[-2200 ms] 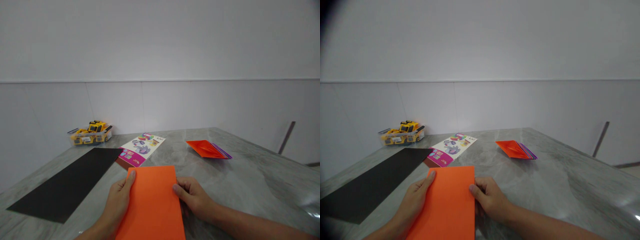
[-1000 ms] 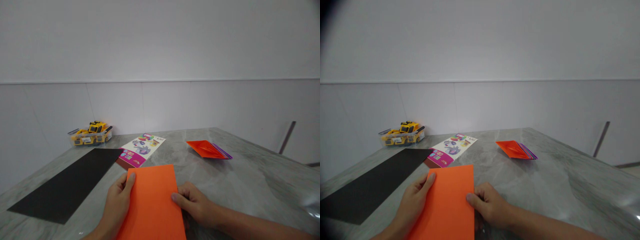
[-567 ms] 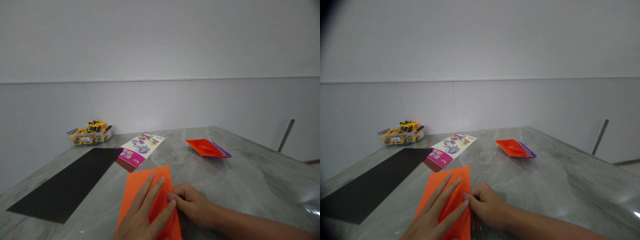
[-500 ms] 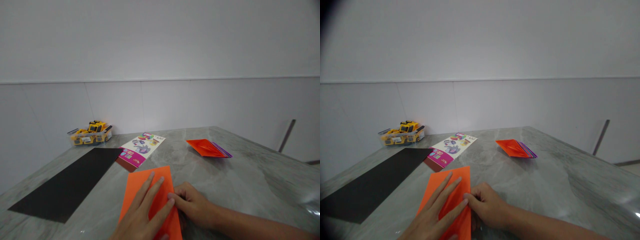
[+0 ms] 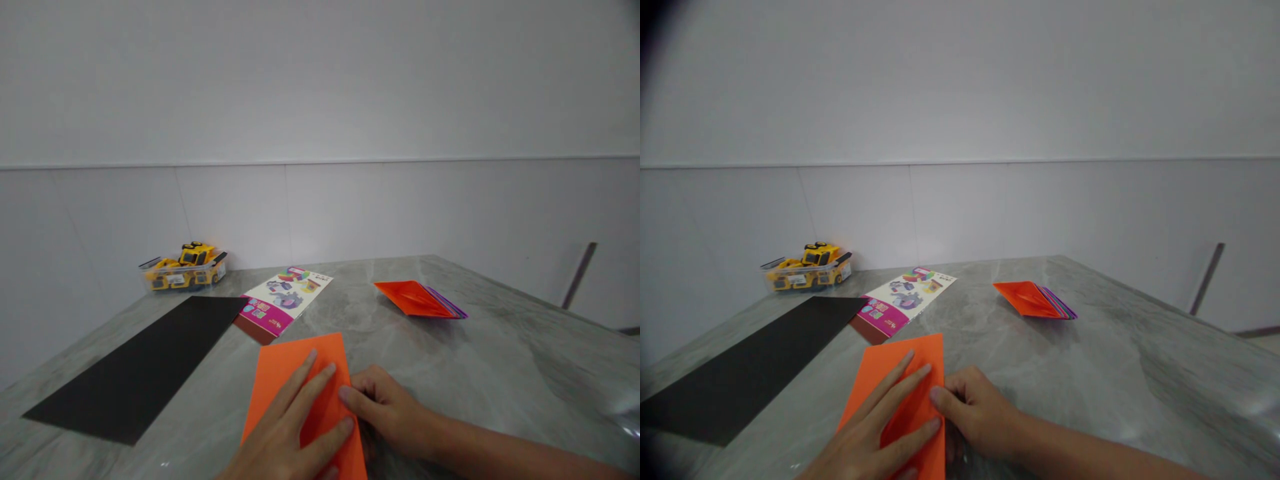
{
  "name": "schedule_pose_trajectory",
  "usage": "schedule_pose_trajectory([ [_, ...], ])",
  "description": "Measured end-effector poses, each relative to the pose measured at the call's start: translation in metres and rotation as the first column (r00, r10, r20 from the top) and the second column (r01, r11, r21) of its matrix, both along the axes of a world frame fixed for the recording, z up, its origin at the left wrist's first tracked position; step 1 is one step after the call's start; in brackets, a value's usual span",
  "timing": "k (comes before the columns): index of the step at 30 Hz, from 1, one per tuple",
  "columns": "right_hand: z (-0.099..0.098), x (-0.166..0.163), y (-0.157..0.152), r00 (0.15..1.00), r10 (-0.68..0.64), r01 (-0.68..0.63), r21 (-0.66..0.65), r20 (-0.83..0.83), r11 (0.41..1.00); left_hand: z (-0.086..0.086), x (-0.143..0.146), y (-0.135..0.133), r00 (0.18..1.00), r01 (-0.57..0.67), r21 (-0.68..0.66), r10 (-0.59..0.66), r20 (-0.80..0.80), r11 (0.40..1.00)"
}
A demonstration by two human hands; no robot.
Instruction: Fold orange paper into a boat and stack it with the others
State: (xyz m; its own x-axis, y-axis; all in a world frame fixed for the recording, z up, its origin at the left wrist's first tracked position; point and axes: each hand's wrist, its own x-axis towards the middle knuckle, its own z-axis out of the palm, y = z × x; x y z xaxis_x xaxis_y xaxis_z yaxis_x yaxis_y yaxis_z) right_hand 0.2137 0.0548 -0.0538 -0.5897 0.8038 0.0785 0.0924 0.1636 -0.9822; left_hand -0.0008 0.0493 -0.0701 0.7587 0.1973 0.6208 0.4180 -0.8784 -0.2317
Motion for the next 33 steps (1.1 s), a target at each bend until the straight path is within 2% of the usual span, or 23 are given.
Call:
schedule_pose_trajectory([
  [6,0.002,0.001,0.000,0.999,-0.011,0.009,0.047,0.037,0.999,0.003,0.000,-0.002,0.999,0.021,-0.012,-0.021,0.035,1.000],
  [9,0.003,-0.002,-0.004,0.996,-0.023,0.018,0.061,0.083,0.998,0.014,0.003,-0.005,0.990,0.044,-0.021,-0.041,0.133,0.999],
  [15,0.003,-0.023,-0.021,0.971,-0.143,0.138,0.036,0.190,0.990,0.037,0.010,-0.014,0.948,0.118,-0.111,-0.078,0.308,0.987],
  [18,0.002,-0.029,-0.024,0.968,-0.160,0.163,0.003,0.195,0.987,0.038,0.012,-0.016,0.938,0.132,-0.128,-0.082,0.336,0.983],
  [21,0.002,-0.030,-0.024,0.984,-0.122,0.134,-0.086,0.131,0.987,0.038,0.013,-0.015,0.933,0.128,-0.138,-0.072,0.352,0.982],
  [24,0.003,-0.028,-0.023,0.987,-0.115,0.128,-0.115,0.114,0.985,0.038,0.013,-0.016,0.934,0.115,-0.154,-0.054,0.354,0.981],
  [29,0.004,-0.027,-0.023,0.977,-0.146,0.161,-0.091,0.153,0.983,0.037,0.011,-0.016,0.938,0.104,-0.152,-0.046,0.344,0.983],
  [33,0.005,-0.027,-0.024,0.962,-0.159,0.166,-0.013,0.220,0.986,0.035,0.011,-0.015,0.940,0.093,-0.150,-0.037,0.338,0.984],
])
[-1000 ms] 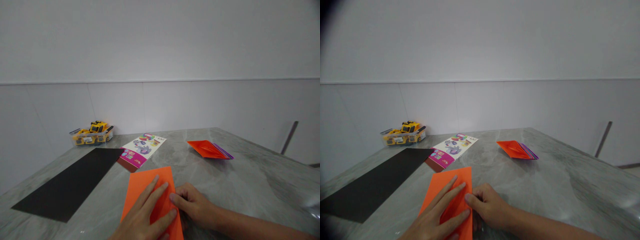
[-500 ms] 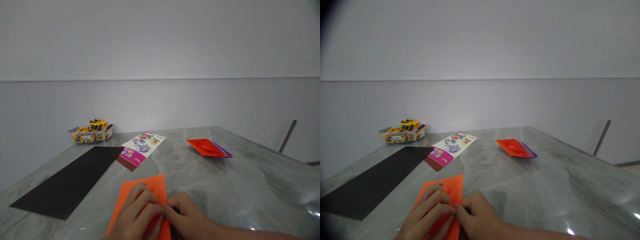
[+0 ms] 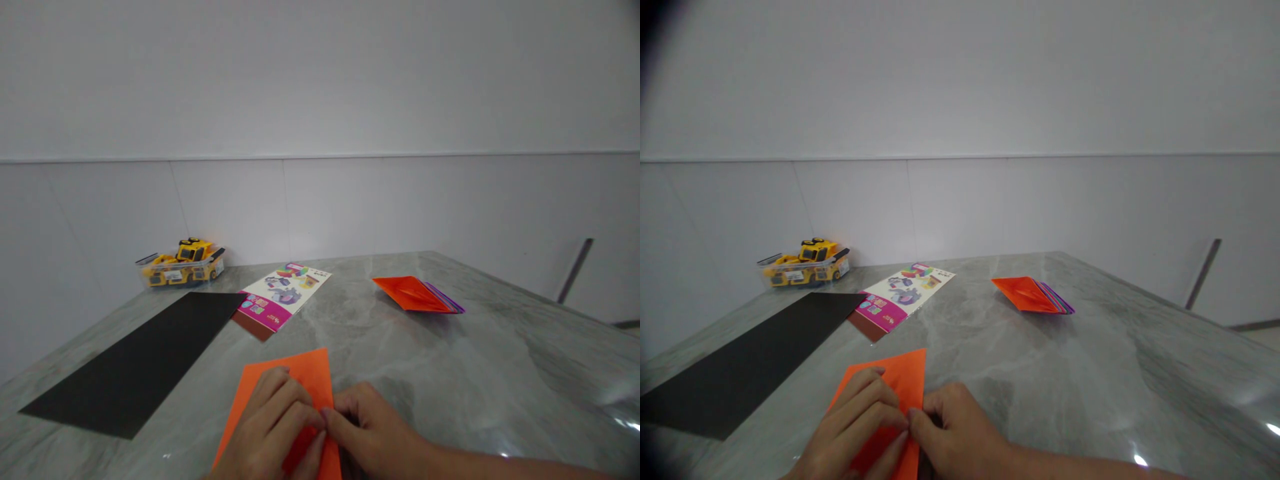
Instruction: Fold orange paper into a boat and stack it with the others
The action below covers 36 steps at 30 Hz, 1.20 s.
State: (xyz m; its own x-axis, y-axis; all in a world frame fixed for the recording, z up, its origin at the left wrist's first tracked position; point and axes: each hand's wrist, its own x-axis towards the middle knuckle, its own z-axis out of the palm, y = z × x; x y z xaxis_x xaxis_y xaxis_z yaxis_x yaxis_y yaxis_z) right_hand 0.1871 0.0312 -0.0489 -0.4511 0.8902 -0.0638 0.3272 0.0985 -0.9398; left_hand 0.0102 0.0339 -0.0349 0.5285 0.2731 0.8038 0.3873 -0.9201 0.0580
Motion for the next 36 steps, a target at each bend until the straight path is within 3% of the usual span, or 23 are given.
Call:
schedule_pose_trajectory([
  [13,0.000,-0.002,0.001,0.984,-0.018,-0.021,0.217,0.175,0.976,-0.002,0.005,-0.001,1.000,-0.016,-0.012,0.016,0.009,1.000],
  [18,-0.001,-0.002,0.000,0.987,0.014,-0.052,0.238,0.157,0.970,-0.010,0.008,0.000,0.998,-0.047,0.001,0.047,0.050,0.999],
  [24,0.001,-0.003,-0.002,0.985,0.016,-0.057,0.239,0.170,0.969,-0.005,0.007,-0.002,0.997,-0.077,-0.045,0.076,-0.020,0.996],
  [31,0.002,-0.002,-0.002,0.989,0.035,-0.068,0.228,0.145,0.971,-0.020,0.009,0.003,0.996,-0.049,-0.038,0.051,0.070,0.998],
  [36,0.003,-0.002,-0.003,0.989,0.028,-0.059,0.209,0.145,0.976,-0.017,0.008,0.003,0.993,-0.078,-0.084,0.084,0.078,0.993],
])
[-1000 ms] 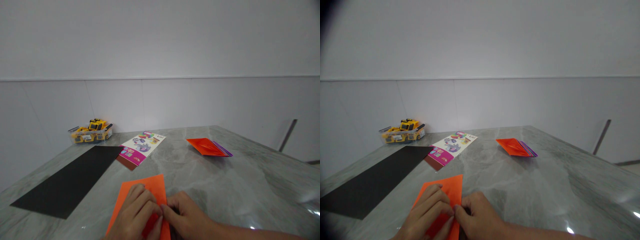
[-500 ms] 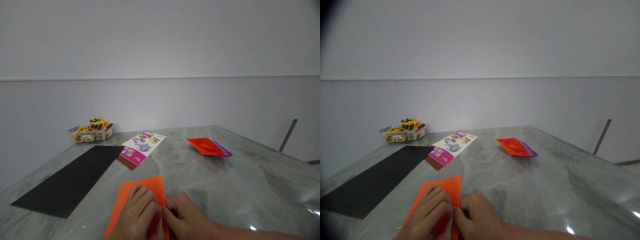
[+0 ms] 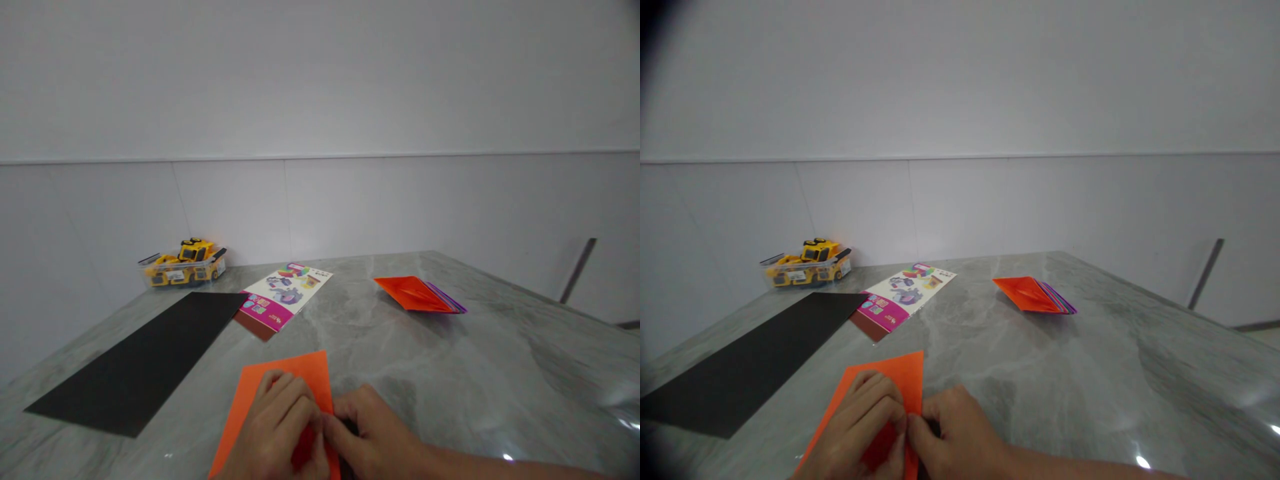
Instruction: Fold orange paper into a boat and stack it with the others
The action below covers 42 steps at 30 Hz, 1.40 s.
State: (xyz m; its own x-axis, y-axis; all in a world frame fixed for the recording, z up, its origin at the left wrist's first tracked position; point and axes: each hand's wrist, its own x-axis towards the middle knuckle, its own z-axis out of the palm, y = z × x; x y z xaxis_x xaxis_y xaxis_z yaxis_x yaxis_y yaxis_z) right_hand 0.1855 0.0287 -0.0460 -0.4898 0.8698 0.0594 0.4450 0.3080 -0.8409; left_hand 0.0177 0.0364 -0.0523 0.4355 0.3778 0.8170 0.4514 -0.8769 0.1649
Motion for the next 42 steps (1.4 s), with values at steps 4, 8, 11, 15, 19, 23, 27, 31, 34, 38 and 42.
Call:
schedule_pose_trajectory([
  [4,0.002,0.000,0.000,1.000,0.010,-0.010,-0.010,-0.029,1.000,0.003,-0.002,-0.001,1.000,0.017,0.003,-0.017,0.002,1.000],
  [8,0.002,0.000,0.001,0.999,0.004,-0.005,-0.022,-0.044,1.000,0.007,-0.004,-0.005,0.999,0.019,-0.045,-0.021,-0.048,0.999],
  [11,0.001,0.000,0.001,0.999,0.009,-0.010,-0.023,-0.043,1.000,0.010,-0.005,-0.007,0.996,0.027,-0.072,-0.033,-0.082,0.997],
  [15,0.000,-0.001,0.002,1.000,0.008,-0.008,0.000,-0.030,1.000,0.011,-0.007,-0.007,0.995,0.033,-0.090,-0.041,-0.094,0.995],
  [19,0.000,-0.001,0.001,1.000,0.010,-0.009,0.019,-0.022,1.000,0.012,-0.008,-0.006,0.995,0.041,-0.092,-0.049,-0.090,0.995],
  [23,0.001,-0.001,0.000,1.000,-0.010,0.010,0.012,-0.009,1.000,0.012,-0.006,-0.007,0.996,0.027,-0.078,-0.033,-0.083,0.997],
  [27,-0.001,-0.002,0.001,1.000,-0.023,0.023,0.007,0.000,1.000,0.009,-0.002,-0.005,0.998,-0.003,-0.031,0.001,-0.055,1.000],
  [31,-0.002,-0.002,0.001,1.000,-0.029,0.029,0.006,0.001,1.000,0.002,0.001,-0.002,1.000,-0.018,0.035,0.018,-0.003,0.999],
  [34,-0.001,-0.002,0.001,1.000,-0.023,0.023,0.006,-0.008,1.000,-0.001,0.002,0.000,1.000,-0.030,0.053,0.030,0.005,0.998],
  [38,0.001,-0.002,0.001,0.999,0.008,-0.008,0.002,-0.042,1.000,-0.002,0.002,0.001,0.999,-0.034,0.059,0.033,0.009,0.998],
  [42,0.001,-0.002,0.002,0.998,-0.005,0.003,-0.032,-0.058,0.999,-0.001,0.002,-0.001,0.999,-0.031,0.043,0.031,0.009,0.999],
])
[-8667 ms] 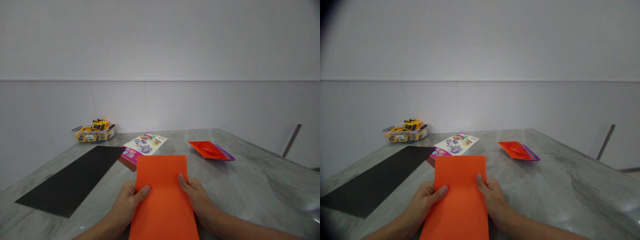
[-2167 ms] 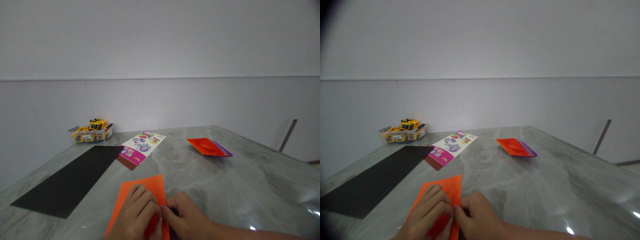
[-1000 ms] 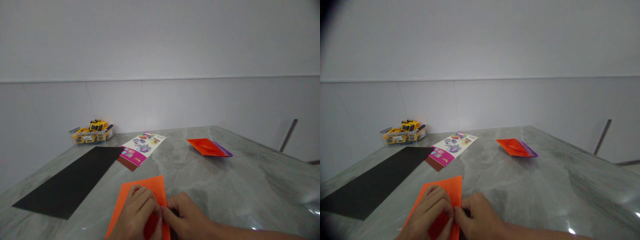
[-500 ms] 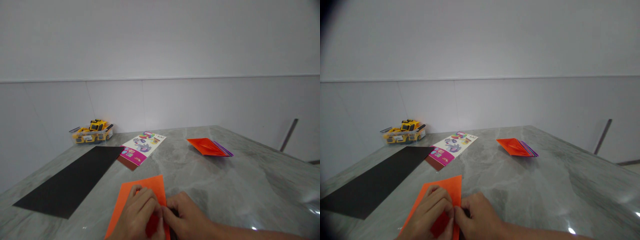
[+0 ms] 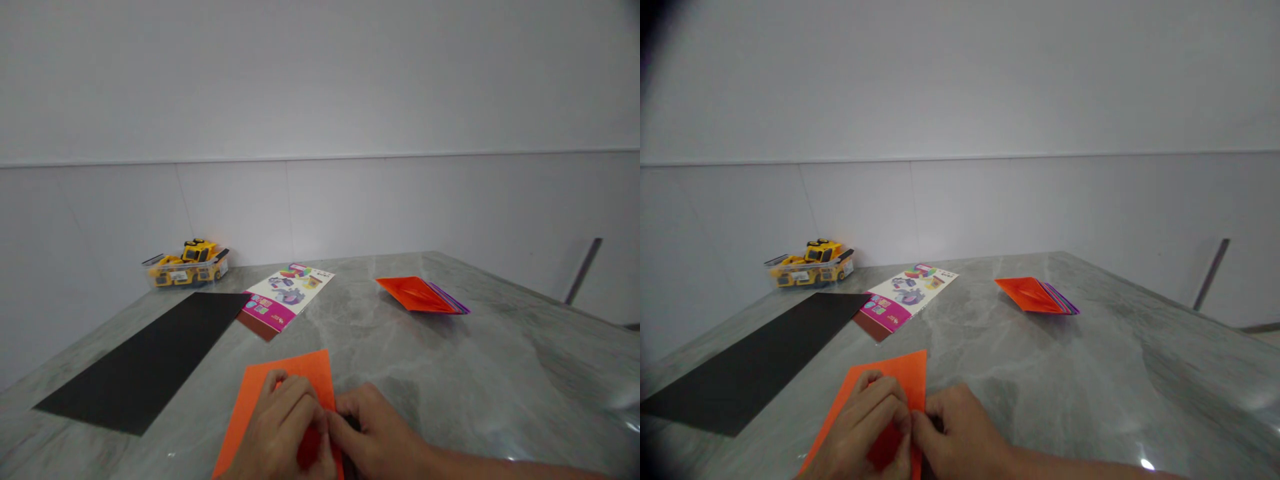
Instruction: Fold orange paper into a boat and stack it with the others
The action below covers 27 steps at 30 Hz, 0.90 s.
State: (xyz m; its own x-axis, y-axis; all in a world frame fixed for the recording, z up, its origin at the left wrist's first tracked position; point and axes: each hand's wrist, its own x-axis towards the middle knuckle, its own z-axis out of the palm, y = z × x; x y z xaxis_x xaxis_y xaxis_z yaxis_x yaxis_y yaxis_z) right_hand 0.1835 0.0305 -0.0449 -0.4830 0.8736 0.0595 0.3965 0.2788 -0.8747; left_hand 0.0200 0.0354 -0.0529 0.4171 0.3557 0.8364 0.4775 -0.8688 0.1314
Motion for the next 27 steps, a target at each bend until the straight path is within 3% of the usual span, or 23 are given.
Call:
schedule_pose_trajectory([
  [6,0.001,-0.001,-0.001,0.999,-0.004,0.000,-0.077,-0.051,0.997,0.002,0.000,-0.002,1.000,-0.015,-0.040,0.016,0.023,0.999],
  [18,0.000,0.000,-0.002,0.998,-0.007,0.000,-0.107,-0.060,0.994,0.012,-0.008,-0.008,0.997,0.023,-0.143,-0.033,-0.072,0.989],
  [27,-0.001,0.000,-0.001,1.000,-0.009,0.008,-0.020,-0.013,1.000,0.006,-0.004,-0.004,0.999,0.022,-0.101,-0.025,-0.026,0.995],
])
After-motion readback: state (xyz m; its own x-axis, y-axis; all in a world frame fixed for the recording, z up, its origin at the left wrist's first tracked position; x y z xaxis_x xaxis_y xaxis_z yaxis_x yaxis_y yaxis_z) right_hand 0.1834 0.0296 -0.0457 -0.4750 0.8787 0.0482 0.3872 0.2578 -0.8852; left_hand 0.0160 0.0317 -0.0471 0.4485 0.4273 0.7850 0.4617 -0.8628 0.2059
